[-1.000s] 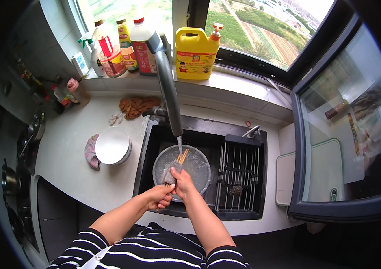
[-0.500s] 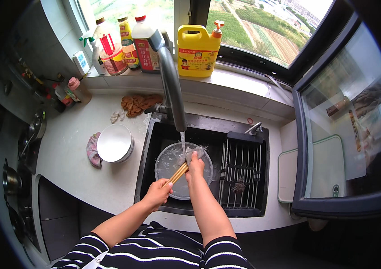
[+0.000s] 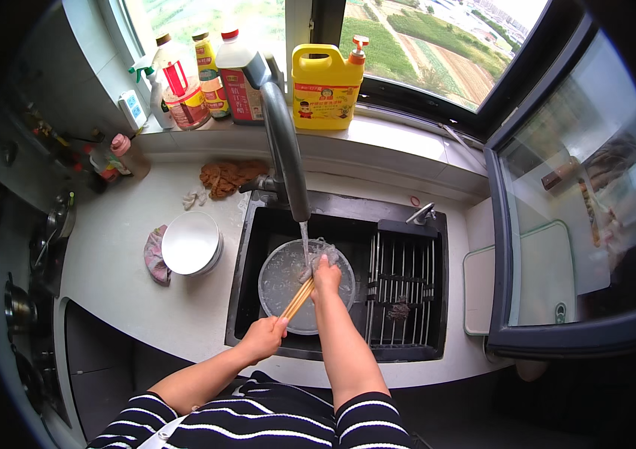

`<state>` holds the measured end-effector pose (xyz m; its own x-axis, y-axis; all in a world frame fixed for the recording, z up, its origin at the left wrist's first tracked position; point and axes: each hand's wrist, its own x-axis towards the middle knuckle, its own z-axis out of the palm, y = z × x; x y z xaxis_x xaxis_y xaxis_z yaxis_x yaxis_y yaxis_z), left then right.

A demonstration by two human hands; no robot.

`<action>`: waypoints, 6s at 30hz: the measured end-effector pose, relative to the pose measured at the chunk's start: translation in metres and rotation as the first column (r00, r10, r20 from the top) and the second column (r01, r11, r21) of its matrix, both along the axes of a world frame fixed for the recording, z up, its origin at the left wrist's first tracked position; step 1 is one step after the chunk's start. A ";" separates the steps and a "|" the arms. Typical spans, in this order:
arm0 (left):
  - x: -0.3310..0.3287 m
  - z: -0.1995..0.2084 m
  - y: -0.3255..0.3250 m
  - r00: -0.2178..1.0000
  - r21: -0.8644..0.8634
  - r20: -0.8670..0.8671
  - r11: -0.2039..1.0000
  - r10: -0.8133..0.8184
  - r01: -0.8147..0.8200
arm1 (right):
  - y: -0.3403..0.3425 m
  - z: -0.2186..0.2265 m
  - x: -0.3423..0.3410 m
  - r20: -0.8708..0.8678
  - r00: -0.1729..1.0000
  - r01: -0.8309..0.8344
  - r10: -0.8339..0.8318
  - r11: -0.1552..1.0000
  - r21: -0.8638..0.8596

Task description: The person washes a cutting board, a bowl, chopsticks, and a cloth in a kitchen sink using a sponge and running water. They scrub each item thoroughly and rinse them under the tap, placing the cleaned items on the counter or in the sink area.

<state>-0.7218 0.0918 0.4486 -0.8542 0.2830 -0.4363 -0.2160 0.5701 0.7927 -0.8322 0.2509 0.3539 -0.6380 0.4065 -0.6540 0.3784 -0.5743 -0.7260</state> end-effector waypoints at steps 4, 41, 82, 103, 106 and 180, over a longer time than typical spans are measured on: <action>0.001 0.008 -0.004 0.956 0.141 0.286 0.985 0.057 -0.101 | 0.021 -0.035 -0.008 0.096 0.983 -0.184 0.157 0.799 0.572; -0.013 0.009 -0.005 0.916 0.260 0.364 0.927 0.166 -0.271 | 0.033 0.021 0.011 -0.254 0.964 -0.027 -0.082 0.917 -0.399; -0.009 0.032 -0.013 0.722 0.276 0.682 0.876 0.111 -0.396 | -0.013 0.024 0.014 -0.048 0.997 0.040 -0.052 0.972 -0.230; -0.017 0.023 -0.044 0.766 0.204 0.628 0.921 0.136 -0.331 | 0.034 -0.001 0.015 0.176 0.810 -0.391 0.560 0.292 0.873; -0.025 0.032 -0.045 0.775 0.182 0.620 0.937 0.126 -0.298 | 0.045 0.002 0.019 0.170 0.779 -0.394 0.603 0.261 0.881; -0.153 -0.024 0.078 0.837 0.695 0.463 0.467 0.292 -0.547 | 0.034 0.052 0.062 -0.166 0.681 -0.690 0.714 0.700 0.181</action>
